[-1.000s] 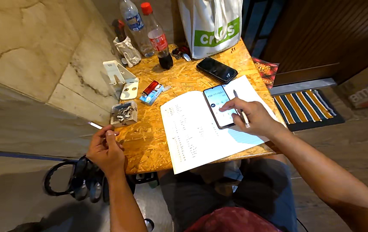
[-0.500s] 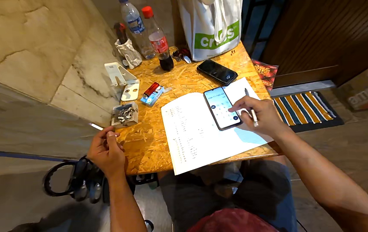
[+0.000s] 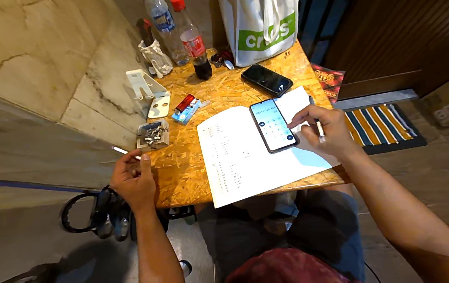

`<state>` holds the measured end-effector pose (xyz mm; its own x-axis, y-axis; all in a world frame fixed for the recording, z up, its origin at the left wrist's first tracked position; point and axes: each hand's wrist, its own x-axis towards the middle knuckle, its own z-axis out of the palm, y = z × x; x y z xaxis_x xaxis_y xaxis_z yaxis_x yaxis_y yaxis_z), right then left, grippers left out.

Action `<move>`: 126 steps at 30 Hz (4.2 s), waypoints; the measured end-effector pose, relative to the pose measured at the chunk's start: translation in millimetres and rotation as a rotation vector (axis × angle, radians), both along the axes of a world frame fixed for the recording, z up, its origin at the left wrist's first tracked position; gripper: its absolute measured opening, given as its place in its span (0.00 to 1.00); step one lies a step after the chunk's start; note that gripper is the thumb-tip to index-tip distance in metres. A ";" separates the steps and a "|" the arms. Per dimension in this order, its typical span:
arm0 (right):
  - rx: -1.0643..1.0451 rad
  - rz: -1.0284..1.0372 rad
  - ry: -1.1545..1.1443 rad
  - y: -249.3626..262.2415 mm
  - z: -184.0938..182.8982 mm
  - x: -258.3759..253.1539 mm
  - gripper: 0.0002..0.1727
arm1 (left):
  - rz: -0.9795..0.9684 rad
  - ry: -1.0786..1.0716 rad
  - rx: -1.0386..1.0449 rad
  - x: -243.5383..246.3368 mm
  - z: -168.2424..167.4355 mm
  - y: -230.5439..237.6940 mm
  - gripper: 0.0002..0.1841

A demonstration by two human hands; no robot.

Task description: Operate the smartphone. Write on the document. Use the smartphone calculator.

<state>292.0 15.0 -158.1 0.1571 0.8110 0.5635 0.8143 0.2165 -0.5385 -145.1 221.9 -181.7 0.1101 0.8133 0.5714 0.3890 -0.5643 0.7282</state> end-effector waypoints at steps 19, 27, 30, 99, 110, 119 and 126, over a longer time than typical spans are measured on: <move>-0.015 0.036 -0.007 1.0 -2.4 -2.4 0.16 | 0.014 0.007 -0.022 0.5 -2.3 2.3 0.15; -0.125 0.175 -0.086 7.1 -7.7 -12.7 0.18 | 0.013 -0.011 -0.019 0.5 -2.4 2.5 0.14; -0.156 0.157 -0.093 7.9 -5.7 -14.6 0.20 | 0.021 -0.001 -0.021 1.0 -1.6 2.2 0.14; 0.026 -0.001 0.025 -1.2 -0.7 0.5 0.14 | 0.017 0.018 -0.033 -1.0 -2.0 0.6 0.15; 0.006 0.008 0.037 -0.9 1.4 -3.4 0.14 | 0.010 0.014 -0.020 1.5 -1.5 0.6 0.13; -0.082 0.209 -0.076 6.4 -6.8 -16.1 0.18 | 0.018 0.001 -0.026 2.3 -0.3 1.3 0.13; -0.071 0.249 -0.124 6.0 -9.1 -19.9 0.16 | 0.019 0.014 -0.024 2.6 -0.5 0.8 0.13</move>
<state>272.1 21.0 -167.2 -0.1189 0.8539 0.5066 0.8013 0.3838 -0.4589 -142.5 222.7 -182.1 0.1028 0.8289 0.5498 0.4098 -0.5390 0.7359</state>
